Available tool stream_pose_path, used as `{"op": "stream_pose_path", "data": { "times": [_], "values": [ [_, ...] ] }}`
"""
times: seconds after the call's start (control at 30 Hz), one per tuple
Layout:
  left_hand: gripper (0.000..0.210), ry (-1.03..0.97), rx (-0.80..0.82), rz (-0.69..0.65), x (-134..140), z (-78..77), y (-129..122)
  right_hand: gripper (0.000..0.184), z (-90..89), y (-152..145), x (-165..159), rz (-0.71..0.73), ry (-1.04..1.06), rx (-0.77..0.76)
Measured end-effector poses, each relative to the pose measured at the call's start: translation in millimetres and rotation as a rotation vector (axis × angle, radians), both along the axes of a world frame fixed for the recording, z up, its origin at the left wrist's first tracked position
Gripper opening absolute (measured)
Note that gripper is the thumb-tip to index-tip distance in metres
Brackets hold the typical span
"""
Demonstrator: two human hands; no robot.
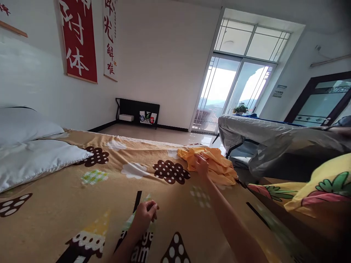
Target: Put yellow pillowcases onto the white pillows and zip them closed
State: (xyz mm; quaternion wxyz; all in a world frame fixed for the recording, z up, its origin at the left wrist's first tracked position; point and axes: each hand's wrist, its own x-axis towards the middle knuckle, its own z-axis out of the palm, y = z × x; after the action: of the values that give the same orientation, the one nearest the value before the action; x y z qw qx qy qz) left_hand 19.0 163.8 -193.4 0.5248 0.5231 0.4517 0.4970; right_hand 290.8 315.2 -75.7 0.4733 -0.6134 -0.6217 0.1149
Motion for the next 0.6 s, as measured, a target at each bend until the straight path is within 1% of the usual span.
{"op": "stream_pose_path", "data": {
  "times": [0.1, 0.17, 0.23, 0.3, 0.37, 0.43, 0.47, 0.5, 0.53, 0.57, 0.6],
  "values": [
    [0.039, -0.093, -0.041, -0.019, -4, -1.1, 6, 0.029, 4.5, -21, -33, 0.141, -0.090, 0.116],
    [0.047, -0.131, -0.071, -0.016, -7, 2.6, 7, 0.029, 4.2, -46, -57, 0.278, -0.137, 0.183],
    [0.054, -0.275, -0.155, -0.044, -10, 11.1, 4, 0.025, 0.3, -80, -82, 0.441, -0.186, 0.226],
    [0.061, -0.461, -0.228, -0.104, -11, 22.1, -4, 0.020, -5.9, -117, -106, 0.662, -0.243, 0.236],
    [0.062, -0.582, -0.247, -0.157, -10, 32.0, -15, 0.023, -11.6, -152, -124, 1.004, -0.286, 0.208],
    [0.052, -0.580, -0.223, -0.149, -8, 37.6, -24, 0.024, -13.1, -175, -134, 1.280, -0.313, 0.170],
    [0.044, -0.574, -0.225, -0.128, -7, 38.5, -26, 0.022, -11.9, -182, -134, 1.363, -0.330, 0.156],
    [0.038, -0.564, -0.230, -0.102, -8, 38.5, -27, 0.019, -9.7, -184, -131, 1.366, -0.348, 0.149],
    [0.034, -0.551, -0.242, -0.065, -9, 37.9, -26, 0.017, -7.2, -182, -125, 1.310, -0.353, 0.155],
    [0.030, -0.541, -0.257, -0.006, -13, 37.1, -24, 0.016, -5.2, -175, -116, 1.209, -0.345, 0.163],
    [0.025, -0.539, -0.268, 0.071, -18, 36.7, -21, 0.017, -4.5, -165, -104, 1.071, -0.324, 0.179]
  ]
}}
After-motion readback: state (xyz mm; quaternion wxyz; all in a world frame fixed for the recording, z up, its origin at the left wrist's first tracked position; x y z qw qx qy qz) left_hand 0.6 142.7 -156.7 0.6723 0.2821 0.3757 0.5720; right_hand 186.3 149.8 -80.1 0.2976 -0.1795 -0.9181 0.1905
